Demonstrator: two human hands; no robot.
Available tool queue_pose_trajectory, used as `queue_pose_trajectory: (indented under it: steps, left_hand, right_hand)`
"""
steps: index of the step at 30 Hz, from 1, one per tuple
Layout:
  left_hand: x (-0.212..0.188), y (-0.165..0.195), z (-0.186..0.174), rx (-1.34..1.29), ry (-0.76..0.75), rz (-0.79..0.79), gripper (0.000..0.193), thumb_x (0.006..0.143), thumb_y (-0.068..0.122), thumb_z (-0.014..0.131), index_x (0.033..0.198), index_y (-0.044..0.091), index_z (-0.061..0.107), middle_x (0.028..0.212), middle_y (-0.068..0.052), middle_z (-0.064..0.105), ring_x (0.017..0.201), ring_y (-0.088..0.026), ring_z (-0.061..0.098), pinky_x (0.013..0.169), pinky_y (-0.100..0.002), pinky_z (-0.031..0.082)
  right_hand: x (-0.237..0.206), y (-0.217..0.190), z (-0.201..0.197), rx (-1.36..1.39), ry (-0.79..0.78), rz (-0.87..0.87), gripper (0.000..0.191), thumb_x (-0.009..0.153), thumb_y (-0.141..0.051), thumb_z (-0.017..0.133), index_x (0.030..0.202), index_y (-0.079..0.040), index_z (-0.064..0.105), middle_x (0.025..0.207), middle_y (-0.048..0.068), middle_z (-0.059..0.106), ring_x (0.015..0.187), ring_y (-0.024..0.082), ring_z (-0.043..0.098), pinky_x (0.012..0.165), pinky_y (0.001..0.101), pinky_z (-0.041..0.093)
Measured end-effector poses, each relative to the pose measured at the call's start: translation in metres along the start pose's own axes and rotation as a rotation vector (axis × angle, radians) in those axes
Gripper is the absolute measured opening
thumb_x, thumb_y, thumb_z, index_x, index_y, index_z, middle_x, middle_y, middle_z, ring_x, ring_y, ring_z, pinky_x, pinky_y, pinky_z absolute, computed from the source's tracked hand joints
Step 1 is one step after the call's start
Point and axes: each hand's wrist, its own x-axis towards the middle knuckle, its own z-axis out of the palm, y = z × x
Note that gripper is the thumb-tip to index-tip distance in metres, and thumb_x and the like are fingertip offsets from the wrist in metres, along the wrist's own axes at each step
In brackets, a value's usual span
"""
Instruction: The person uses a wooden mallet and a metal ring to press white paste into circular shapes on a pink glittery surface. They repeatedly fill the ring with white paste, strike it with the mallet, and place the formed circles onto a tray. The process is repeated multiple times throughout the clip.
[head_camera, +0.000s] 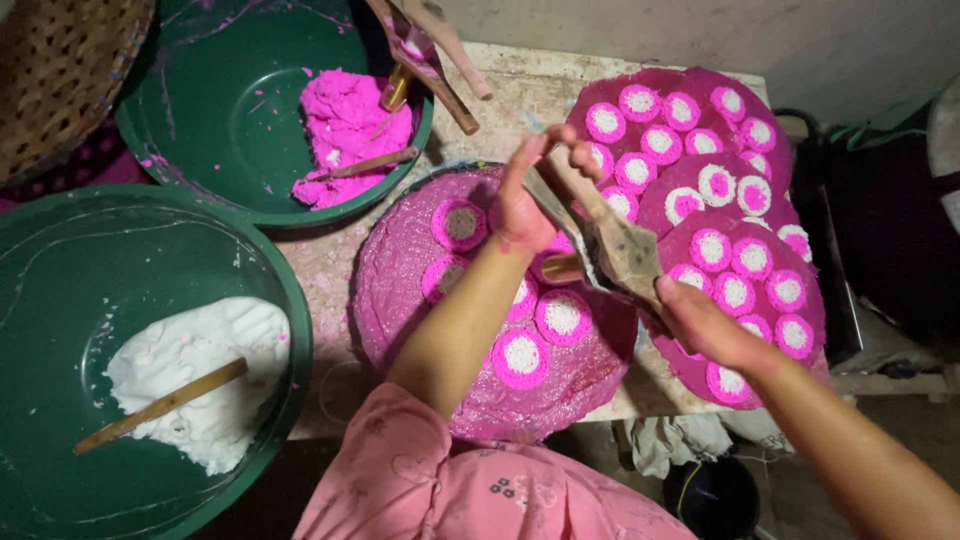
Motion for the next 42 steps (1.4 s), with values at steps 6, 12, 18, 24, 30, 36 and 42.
queue_pose_trajectory:
  steps: [6,12,18,24,30,36,42]
  left_hand:
    - [0.021,-0.003,-0.004,-0.200,-0.121,0.038,0.037,0.104,0.049,0.046,0.088,0.016,0.048,0.079,0.003,0.045,0.080,-0.016,0.048,0.089,-0.039,0.046]
    - [0.035,0.000,-0.028,-0.237,0.040,0.038,0.037,0.097,0.050,0.045,0.078,0.019,0.044,0.070,0.004,0.041,0.067,-0.014,0.043,0.073,-0.036,0.040]
    - [0.035,-0.005,-0.032,-0.271,0.207,0.033,0.038,0.095,0.052,0.042,0.075,0.020,0.043,0.066,0.004,0.040,0.062,-0.014,0.041,0.071,-0.036,0.040]
    - [0.044,0.016,-0.018,-0.142,0.102,0.160,0.045,0.095,0.057,0.041,0.078,0.015,0.047,0.064,0.003,0.043,0.061,-0.016,0.045,0.070,-0.038,0.042]
    - [0.040,0.045,-0.004,0.072,0.077,0.150,0.026,0.096,0.040,0.058,0.089,0.018,0.047,0.076,0.006,0.045,0.078,-0.012,0.050,0.097,-0.040,0.050]
    - [0.046,0.051,-0.012,-0.030,0.135,0.287,0.031,0.102,0.039,0.060,0.083,0.019,0.046,0.067,0.007,0.039,0.063,-0.011,0.044,0.077,-0.037,0.047]
    - [0.044,0.059,-0.018,0.012,0.170,0.310,0.030,0.099,0.034,0.061,0.079,0.020,0.045,0.063,0.008,0.036,0.057,-0.009,0.039,0.069,-0.034,0.044]
  right_hand:
    - [0.018,-0.019,-0.031,-0.246,0.097,-0.041,0.078,0.102,-0.063,0.023,0.075,-0.001,0.062,0.058,0.008,0.053,0.056,0.021,0.051,0.057,0.0396,0.044]
    - [0.044,-0.032,-0.002,-0.403,0.260,-0.128,0.076,0.102,-0.062,0.023,0.074,-0.002,0.060,0.058,0.014,0.059,0.059,0.027,0.062,0.065,0.0463,0.048]
    - [0.047,-0.036,-0.011,-0.432,0.164,-0.019,0.081,0.104,-0.060,0.023,0.069,0.003,0.061,0.058,0.018,0.059,0.058,0.033,0.063,0.067,0.0490,0.050]
    - [0.069,-0.041,0.000,-0.283,0.264,-0.164,0.069,0.104,-0.056,0.030,0.076,0.000,0.059,0.060,0.012,0.058,0.059,0.027,0.060,0.062,0.0475,0.048]
    - [0.091,-0.064,-0.008,-0.136,0.105,-0.464,0.062,0.110,-0.050,0.033,0.082,0.001,0.055,0.066,0.006,0.048,0.067,0.016,0.048,0.061,0.0435,0.045]
    - [0.104,-0.088,-0.010,-0.310,0.147,-0.261,0.063,0.105,-0.051,0.034,0.082,0.001,0.059,0.063,0.011,0.059,0.062,0.027,0.062,0.063,0.0450,0.050]
    - [0.107,-0.091,0.016,-0.394,0.300,-0.499,0.064,0.105,-0.053,0.035,0.112,0.003,0.064,0.072,0.022,0.062,0.071,0.038,0.065,0.068,0.0505,0.049]
